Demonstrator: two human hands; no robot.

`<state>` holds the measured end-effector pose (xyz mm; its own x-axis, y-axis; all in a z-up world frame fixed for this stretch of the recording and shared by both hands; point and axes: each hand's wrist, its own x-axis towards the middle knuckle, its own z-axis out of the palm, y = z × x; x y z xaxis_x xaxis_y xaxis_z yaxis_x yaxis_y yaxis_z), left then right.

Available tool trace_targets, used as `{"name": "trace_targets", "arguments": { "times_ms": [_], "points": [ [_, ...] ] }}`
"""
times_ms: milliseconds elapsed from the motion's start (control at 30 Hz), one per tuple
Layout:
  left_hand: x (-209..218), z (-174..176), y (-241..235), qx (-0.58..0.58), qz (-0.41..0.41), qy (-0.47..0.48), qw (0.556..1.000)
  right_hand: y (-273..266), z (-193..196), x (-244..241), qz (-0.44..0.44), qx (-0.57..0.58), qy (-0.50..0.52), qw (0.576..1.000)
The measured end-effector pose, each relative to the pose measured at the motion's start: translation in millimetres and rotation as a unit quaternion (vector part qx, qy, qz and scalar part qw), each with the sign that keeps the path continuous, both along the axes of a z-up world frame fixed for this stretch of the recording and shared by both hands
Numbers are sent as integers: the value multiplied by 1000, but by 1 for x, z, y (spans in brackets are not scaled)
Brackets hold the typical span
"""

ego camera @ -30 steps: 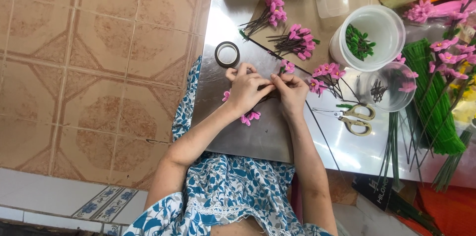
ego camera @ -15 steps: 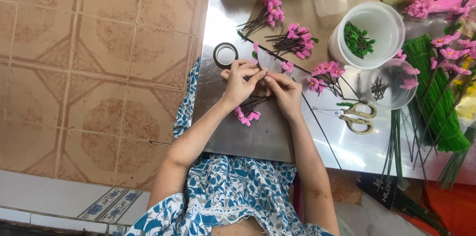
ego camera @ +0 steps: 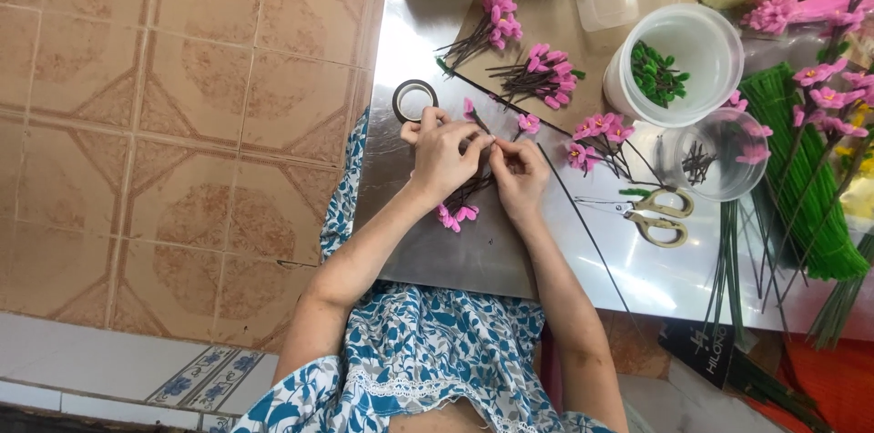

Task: Attaching small artificial pink flowers to a brown branch structure using floral tape and scissors at a craft station.

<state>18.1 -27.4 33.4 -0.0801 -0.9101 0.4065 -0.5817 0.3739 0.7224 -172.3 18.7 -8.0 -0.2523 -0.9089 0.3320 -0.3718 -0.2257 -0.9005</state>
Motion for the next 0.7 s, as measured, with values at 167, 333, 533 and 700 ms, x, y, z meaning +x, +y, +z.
{"name": "trace_targets", "arguments": {
  "times_ms": [167,333,533,700],
  "points": [
    [6,-23,-3,42,-36,46,997,-3,10,1,60,57,-139,987],
    [1,-46,-13,76,-90,104,988,1,10,3,75,142,-314,936],
    [12,-29,-11,111,-96,60,987,3,-7,-3,71,187,-407,891],
    [12,-13,-5,118,-87,58,988,0,-17,-2,22,209,-396,894]
  ]
}}
